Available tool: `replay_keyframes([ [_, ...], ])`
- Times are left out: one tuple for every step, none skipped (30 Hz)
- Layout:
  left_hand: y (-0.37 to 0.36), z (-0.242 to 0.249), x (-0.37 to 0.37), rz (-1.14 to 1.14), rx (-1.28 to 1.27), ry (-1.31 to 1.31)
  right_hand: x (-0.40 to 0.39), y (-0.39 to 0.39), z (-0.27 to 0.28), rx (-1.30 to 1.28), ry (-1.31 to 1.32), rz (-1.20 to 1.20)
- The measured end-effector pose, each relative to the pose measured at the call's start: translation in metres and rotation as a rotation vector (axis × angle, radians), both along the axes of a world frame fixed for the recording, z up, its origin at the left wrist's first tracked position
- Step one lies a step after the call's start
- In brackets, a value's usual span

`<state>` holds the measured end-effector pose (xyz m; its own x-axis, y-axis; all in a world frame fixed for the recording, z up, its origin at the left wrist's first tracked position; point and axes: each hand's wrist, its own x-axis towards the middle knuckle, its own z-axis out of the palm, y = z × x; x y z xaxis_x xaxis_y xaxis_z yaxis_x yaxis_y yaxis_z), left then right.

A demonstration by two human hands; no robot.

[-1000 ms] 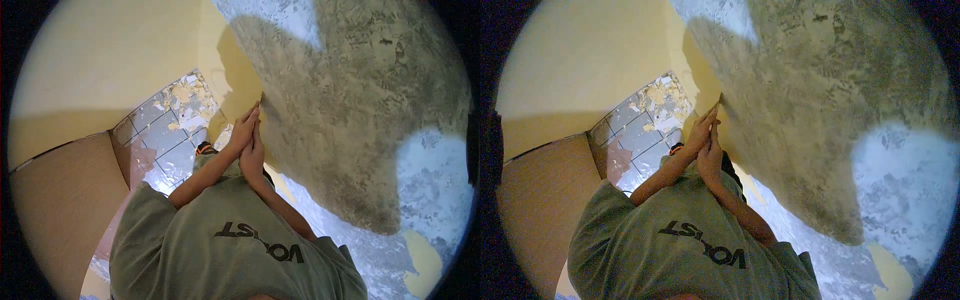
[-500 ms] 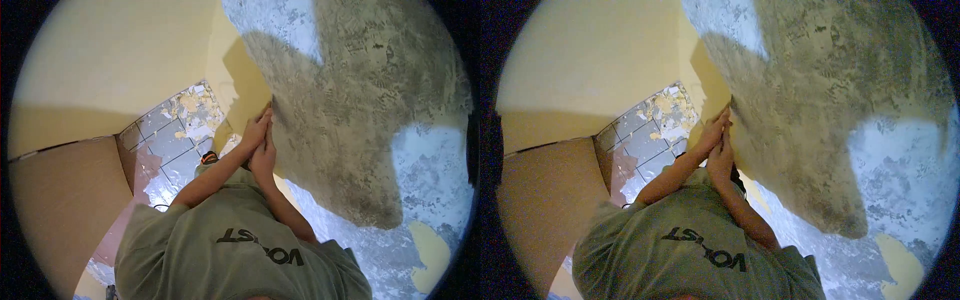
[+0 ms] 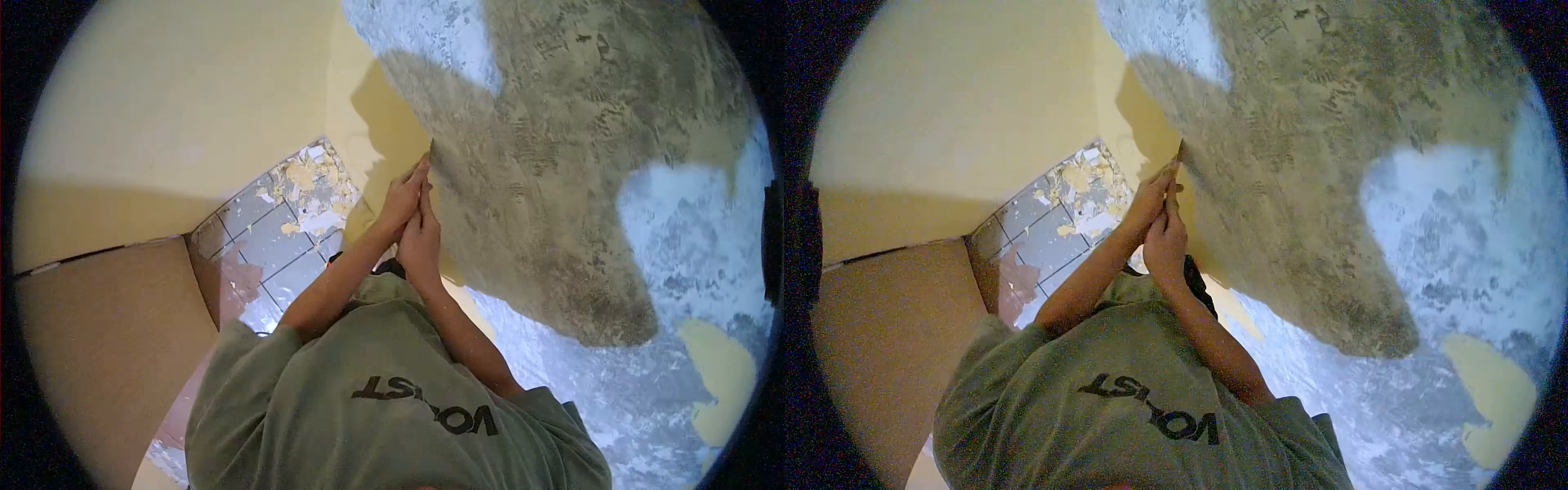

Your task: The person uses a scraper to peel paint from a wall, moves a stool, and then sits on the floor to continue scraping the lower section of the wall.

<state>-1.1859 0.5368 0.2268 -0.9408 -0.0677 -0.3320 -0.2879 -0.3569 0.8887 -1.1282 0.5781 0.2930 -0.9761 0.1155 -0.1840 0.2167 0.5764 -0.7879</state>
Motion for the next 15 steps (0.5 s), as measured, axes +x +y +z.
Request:
replay_keyframes([
  [-0.014, 0.024, 0.004, -0.077, 0.197, -0.187, 0.002, 0.004, -0.012, -0.006, -0.001, -0.011],
  [-0.023, 0.034, 0.009, -0.158, 0.266, -0.250, 0.007, 0.011, -0.023, -0.048, -0.032, 0.028],
  [-0.019, 0.030, 0.014, -0.159, 0.259, -0.245, 0.006, 0.015, -0.027, -0.090, -0.050, 0.074],
  [-0.010, 0.025, 0.024, -0.102, 0.299, -0.167, 0.014, 0.017, -0.013, -0.233, -0.065, 0.037],
  [-0.002, 0.018, 0.038, -0.053, 0.342, -0.096, 0.024, 0.025, -0.004, -0.237, -0.064, 0.023],
  [-0.007, 0.022, 0.051, -0.161, 0.427, -0.246, 0.031, 0.036, 0.003, -0.338, -0.228, 0.029],
  [-0.007, 0.022, 0.062, -0.176, 0.423, -0.245, 0.039, 0.047, 0.007, -0.441, -0.392, 0.037],
  [-0.006, 0.020, 0.073, -0.228, 0.478, -0.344, 0.046, 0.058, 0.007, -0.399, -0.402, 0.079],
  [-0.006, 0.017, 0.083, -0.275, 0.532, -0.444, 0.056, 0.068, 0.004, -0.402, -0.398, 0.072],
  [-0.008, 0.004, 0.089, -0.350, 0.516, -0.449, 0.066, 0.076, 0.001, -0.371, -0.460, 0.033],
  [-0.009, -0.009, 0.094, -0.348, 0.514, -0.448, 0.075, 0.084, 0.000, -0.340, -0.523, -0.002],
  [-0.012, -0.010, 0.096, -0.351, 0.426, -0.400, 0.082, 0.089, 0.002, -0.343, -0.523, 0.005],
  [-0.016, -0.013, 0.097, -0.351, 0.335, -0.351, 0.088, 0.093, 0.005, -0.330, -0.572, 0.006],
  [-0.011, -0.074, 0.099, -0.446, -0.045, -0.014, 0.091, 0.095, 0.007, -0.318, -0.618, 0.009],
  [-0.013, -0.053, 0.099, -0.435, -0.058, -0.007, 0.092, 0.095, 0.009, -0.325, -0.610, 0.024],
])
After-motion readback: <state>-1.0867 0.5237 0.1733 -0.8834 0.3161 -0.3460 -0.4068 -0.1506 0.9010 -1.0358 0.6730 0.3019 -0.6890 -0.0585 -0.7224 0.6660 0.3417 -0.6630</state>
